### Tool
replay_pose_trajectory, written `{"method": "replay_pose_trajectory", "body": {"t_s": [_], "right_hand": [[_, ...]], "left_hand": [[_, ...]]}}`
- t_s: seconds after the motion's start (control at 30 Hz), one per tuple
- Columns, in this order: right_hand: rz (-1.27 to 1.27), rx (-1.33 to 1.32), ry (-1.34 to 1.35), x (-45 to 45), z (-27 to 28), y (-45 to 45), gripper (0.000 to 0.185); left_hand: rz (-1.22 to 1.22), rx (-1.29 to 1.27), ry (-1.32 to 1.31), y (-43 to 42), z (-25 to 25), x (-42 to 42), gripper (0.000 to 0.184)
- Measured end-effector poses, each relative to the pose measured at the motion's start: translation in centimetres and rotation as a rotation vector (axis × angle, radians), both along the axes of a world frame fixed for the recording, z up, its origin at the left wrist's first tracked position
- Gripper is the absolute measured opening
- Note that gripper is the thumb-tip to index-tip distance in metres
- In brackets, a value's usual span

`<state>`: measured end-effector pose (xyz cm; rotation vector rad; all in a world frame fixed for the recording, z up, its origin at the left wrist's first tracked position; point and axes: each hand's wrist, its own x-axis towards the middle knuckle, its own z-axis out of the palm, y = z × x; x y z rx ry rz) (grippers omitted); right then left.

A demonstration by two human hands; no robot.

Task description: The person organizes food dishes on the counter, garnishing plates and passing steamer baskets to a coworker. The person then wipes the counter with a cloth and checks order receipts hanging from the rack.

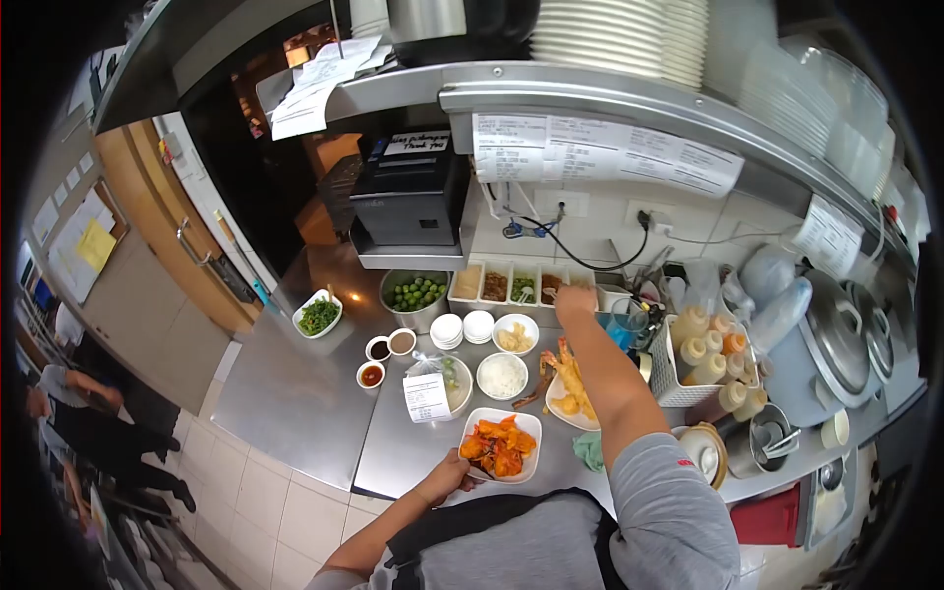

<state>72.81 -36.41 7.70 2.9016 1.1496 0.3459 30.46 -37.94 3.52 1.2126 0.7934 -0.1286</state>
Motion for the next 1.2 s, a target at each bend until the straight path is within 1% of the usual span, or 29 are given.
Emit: {"method": "replay_pose_trajectory", "body": {"t_s": [0.1,0.13,0.17,0.23,0.27,0.3,0.37,0.47,0.57,0.67,0.77,0.8,0.87,0.97,1.0,1.1,1.2], "right_hand": [[-0.042,-0.023,0.177,1.2,0.0,0.7,0.022],[-0.028,-0.005,0.159,1.0,1.1,0.4,0.019],[0.007,-0.003,0.082,1.3,1.0,0.4,0.018],[0.075,0.006,-0.078,2.3,0.5,0.3,0.017],[0.118,0.051,-0.170,2.8,0.2,0.3,0.016],[0.196,0.055,-0.199,3.1,0.2,0.2,0.015],[0.352,0.067,-0.259,3.5,0.4,-0.2,0.015],[0.442,0.052,-0.170,2.7,0.4,-0.7,0.013],[0.314,0.035,-0.087,3.2,-0.9,-1.0,0.011],[0.279,0.181,0.089,4.3,-1.5,-2.7,0.011],[0.281,0.382,0.195,5.3,-0.8,-4.2,0.010],[0.255,0.467,0.227,5.2,-0.4,-4.5,0.010],[0.206,0.636,0.292,4.2,0.9,-5.5,0.011],[0.236,0.821,0.349,0.0,4.7,-6.3,0.016],[0.257,0.788,0.283,-1.9,6.1,-6.5,0.024],[0.504,0.571,-0.122,-5.4,7.8,-6.4,0.035],[0.600,0.485,-0.182,-7.9,9.1,-6.5,0.043]], "left_hand": [[-0.021,0.026,-0.060,0.5,3.1,-0.3,0.036],[0.011,-0.002,-0.070,0.8,3.8,-0.1,0.037],[0.023,-0.012,-0.084,1.2,5.0,0.2,0.038],[0.041,0.003,-0.162,2.5,6.6,1.0,0.033],[0.071,0.016,-0.169,3.0,7.8,1.8,0.033],[0.048,0.031,-0.188,4.5,6.6,2.2,0.033],[0.055,0.089,-0.210,6.2,7.4,4.3,0.032],[0.123,0.143,-0.219,8.3,9.1,7.7,0.029],[0.132,0.178,-0.209,10.9,8.8,11.3,0.026],[0.137,0.209,-0.178,12.3,9.4,14.4,0.024],[0.150,0.164,-0.163,13.7,8.2,17.5,0.021],[0.181,0.193,-0.113,13.7,8.1,18.5,0.021],[0.164,0.170,-0.149,14.4,6.9,20.1,0.023],[0.160,0.159,-0.153,14.5,6.3,21.8,0.024],[0.160,0.149,-0.141,14.3,6.3,22.1,0.023],[0.138,0.129,-0.126,14.0,6.4,22.9,0.022],[0.128,0.105,-0.137,13.7,6.6,23.3,0.022]]}}
